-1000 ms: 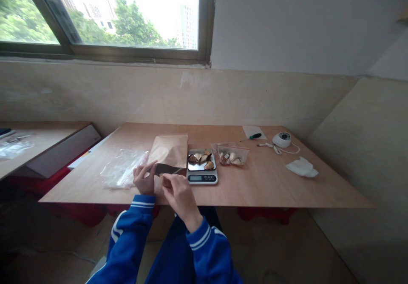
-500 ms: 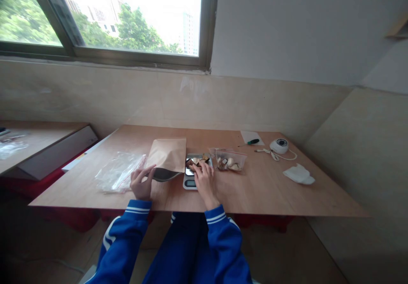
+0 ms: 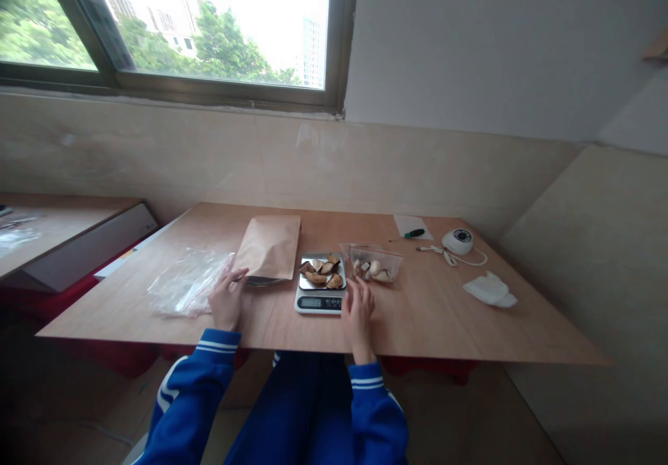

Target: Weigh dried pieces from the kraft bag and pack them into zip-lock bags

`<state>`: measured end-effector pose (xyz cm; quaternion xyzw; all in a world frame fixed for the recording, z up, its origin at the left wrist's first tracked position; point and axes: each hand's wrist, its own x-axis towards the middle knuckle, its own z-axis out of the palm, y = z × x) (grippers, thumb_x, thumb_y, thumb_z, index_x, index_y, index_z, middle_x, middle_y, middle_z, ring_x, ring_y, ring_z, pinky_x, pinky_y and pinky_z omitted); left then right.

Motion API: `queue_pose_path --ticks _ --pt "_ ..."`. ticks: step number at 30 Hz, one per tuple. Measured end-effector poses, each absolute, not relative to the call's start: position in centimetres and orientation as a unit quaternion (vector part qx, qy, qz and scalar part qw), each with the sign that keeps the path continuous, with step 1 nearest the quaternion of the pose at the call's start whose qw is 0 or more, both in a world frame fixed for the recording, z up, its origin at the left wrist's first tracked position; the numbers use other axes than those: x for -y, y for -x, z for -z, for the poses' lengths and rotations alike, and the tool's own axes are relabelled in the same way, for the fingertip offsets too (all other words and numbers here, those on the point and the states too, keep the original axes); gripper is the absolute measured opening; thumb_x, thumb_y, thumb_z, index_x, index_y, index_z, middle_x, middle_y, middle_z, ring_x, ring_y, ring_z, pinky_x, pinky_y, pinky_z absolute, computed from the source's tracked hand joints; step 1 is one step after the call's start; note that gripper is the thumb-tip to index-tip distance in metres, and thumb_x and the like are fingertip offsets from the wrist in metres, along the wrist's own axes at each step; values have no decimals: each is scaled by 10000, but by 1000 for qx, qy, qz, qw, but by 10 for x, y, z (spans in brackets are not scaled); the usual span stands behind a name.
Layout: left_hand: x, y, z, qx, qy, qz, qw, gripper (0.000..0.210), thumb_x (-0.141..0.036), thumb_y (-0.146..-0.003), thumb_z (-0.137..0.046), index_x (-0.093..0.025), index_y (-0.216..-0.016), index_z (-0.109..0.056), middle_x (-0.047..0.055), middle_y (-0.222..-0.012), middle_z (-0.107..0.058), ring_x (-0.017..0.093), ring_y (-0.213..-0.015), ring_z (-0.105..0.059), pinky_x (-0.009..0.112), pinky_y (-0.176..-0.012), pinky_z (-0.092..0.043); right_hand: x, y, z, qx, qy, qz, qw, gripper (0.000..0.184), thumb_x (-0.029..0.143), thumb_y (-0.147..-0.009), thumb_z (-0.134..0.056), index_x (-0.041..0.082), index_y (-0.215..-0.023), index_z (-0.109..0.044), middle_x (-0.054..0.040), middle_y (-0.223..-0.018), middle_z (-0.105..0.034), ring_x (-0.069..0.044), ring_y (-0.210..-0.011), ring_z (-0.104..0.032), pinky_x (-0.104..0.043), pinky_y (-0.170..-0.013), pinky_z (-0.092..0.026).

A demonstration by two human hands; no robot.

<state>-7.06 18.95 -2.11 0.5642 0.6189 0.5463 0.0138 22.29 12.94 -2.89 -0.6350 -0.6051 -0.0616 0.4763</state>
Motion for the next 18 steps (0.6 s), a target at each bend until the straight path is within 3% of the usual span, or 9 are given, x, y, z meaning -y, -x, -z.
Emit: queue_pose_path --ticks 6,18 --pt "-187 67 20 -671 -558 -488 13 162 -232 -787 -574 -258 -881 -704 53 -996 -693 236 -864 -649 359 -782 -456 -128 -235 41 550 632 -7 546 264 260 -887 -405 165 -1045 -594 -133 -1041 -612 -247 -1013 -541 -451 -904 -454" --pt "-188 64 22 -660 -587 -469 -23 306 -87 -728 -481 -255 -902 -669 69 -1045 -689 282 -1042 -589 425 -899 -382 -123 -234 35 542 651 -30 530 244 209 -857 -402 176 -858 -643 -110 -877 -637 -243 -859 -562 -404 -789 -474"
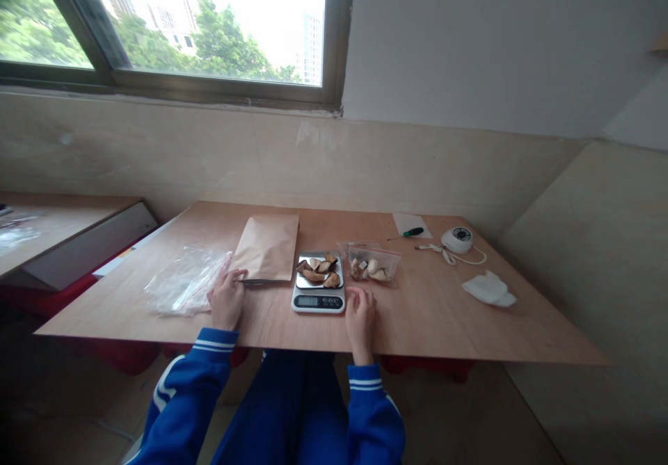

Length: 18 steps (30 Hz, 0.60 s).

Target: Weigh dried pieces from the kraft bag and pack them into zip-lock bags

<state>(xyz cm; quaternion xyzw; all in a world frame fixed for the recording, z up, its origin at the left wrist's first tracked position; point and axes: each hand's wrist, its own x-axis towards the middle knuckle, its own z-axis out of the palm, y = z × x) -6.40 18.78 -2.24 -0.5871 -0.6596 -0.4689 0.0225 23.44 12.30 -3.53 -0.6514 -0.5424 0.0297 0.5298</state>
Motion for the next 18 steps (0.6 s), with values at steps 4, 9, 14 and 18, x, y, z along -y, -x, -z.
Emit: queue_pose_path --ticks 4,9,14,18 --pt "-188 64 23 654 587 476 24 321 -72 -718 -478 -256 -901 -667 73 -1053 -686 287 -1087 -572 445 -944 -349 -122 -233 34 543 657 -38 522 241 204 -853 -404 173 -842 -643 -109 -860 -629 -246 -846 -553 -395 -777 -468" --pt "-189 64 22 650 597 470 28 313 -81 -739 -488 -241 -942 -664 94 -1146 -653 284 -1148 -549 434 -977 -334 -123 -234 32 539 655 -44 528 229 201 -851 -407 174 -828 -632 -104 -868 -626 -244 -859 -549 -398 -793 -462" --pt "-188 62 17 634 593 494 43 185 -211 -842 -528 -245 -945 -678 84 -1086 -692 276 -1092 -588 410 -939 -340 -112 -221 12 550 612 -31 568 217 173 -865 -394 190 -834 -609 -85 -870 -620 -231 -881 -556 -400 -826 -470" --pt "-186 59 14 611 587 520 112 189 -327 -878 -547 -253 -942 -710 69 -975 -723 252 -944 -632 372 -872 -350 -93 -168 -18 649 509 -88 558 287 113 -872 -366 209 -865 -636 -66 -865 -635 -202 -897 -591 -356 -828 -501"
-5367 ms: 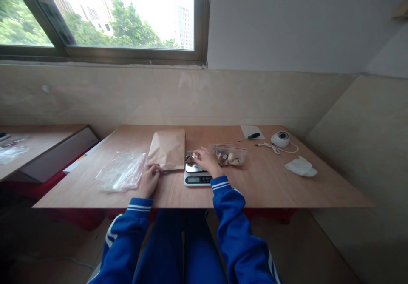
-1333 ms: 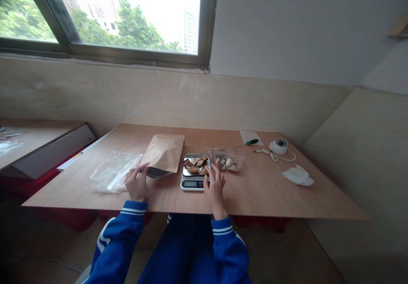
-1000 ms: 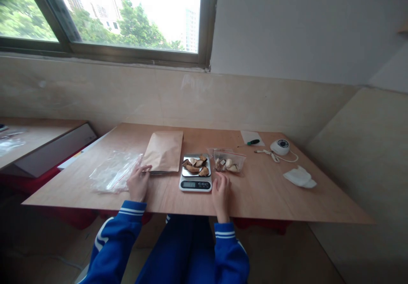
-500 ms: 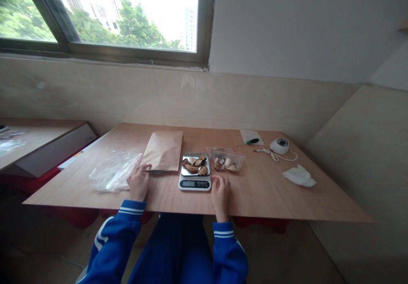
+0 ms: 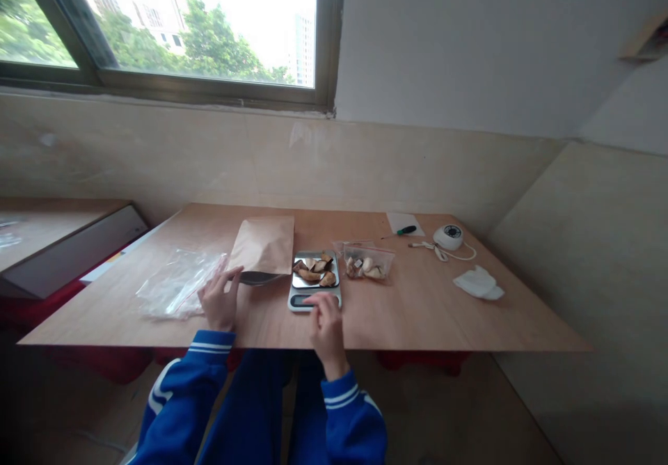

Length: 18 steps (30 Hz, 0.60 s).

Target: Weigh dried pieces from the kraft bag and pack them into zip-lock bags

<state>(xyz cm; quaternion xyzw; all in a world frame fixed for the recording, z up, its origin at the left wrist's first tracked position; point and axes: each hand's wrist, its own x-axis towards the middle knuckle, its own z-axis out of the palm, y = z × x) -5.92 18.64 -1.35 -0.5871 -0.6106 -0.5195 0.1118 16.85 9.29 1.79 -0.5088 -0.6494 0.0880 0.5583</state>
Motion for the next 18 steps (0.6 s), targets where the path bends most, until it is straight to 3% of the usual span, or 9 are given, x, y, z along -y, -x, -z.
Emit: queue_pose_path --ticks 3,7,10,13,15,18 --pt "-185 60 13 590 578 547 134 215 -351 -886 -543 -251 -946 -723 60 -903 -731 220 -846 -632 342 -829 -364 -93 -113 -37 749 431 -162 476 419 32 -848 -337 199 -1098 -630 -70 -1106 -648 -175 -1093 -566 -340 -966 -472" --pt "-183 63 12 545 580 590 137 208 -328 -890 -545 -233 -926 -726 51 -852 -735 191 -770 -625 320 -792 -385 -117 -61 -46 802 463 -131 355 473 9 -840 -371 54 -1290 -511 -164 -1314 -551 -220 -1269 -458 -348 -1044 -432" --pt "-181 63 11 521 592 599 141 182 -299 -884 -561 -239 -903 -731 37 -816 -735 179 -725 -615 317 -778 -391 -141 -45 -48 790 557 -100 237 419 6 -848 -395 7 -1239 -545 -234 -1276 -562 -282 -1219 -511 -377 -983 -473" --pt "-180 62 12 514 583 610 152 161 -279 -874 -580 -247 -899 -735 28 -789 -728 175 -701 -603 318 -763 -393 -162 -38 -48 758 627 -120 138 337 19 -885 -377 34 -1096 -640 -226 -1094 -665 -296 -1020 -645 -387 -853 -534" --pt "-181 62 13 510 584 613 152 155 -263 -872 -583 -251 -909 -733 24 -792 -727 174 -707 -606 318 -761 -392 -173 -34 -46 742 647 -135 112 314 19 -890 -388 41 -1029 -668 -213 -1001 -699 -299 -931 -682 -388 -787 -553" --pt "-182 63 15 501 593 614 143 156 -243 -874 -579 -252 -929 -725 19 -801 -729 173 -721 -617 321 -772 -392 -182 -26 -37 732 659 -144 98 281 -1 -872 -425 25 -995 -676 -217 -993 -704 -301 -953 -680 -384 -787 -551"
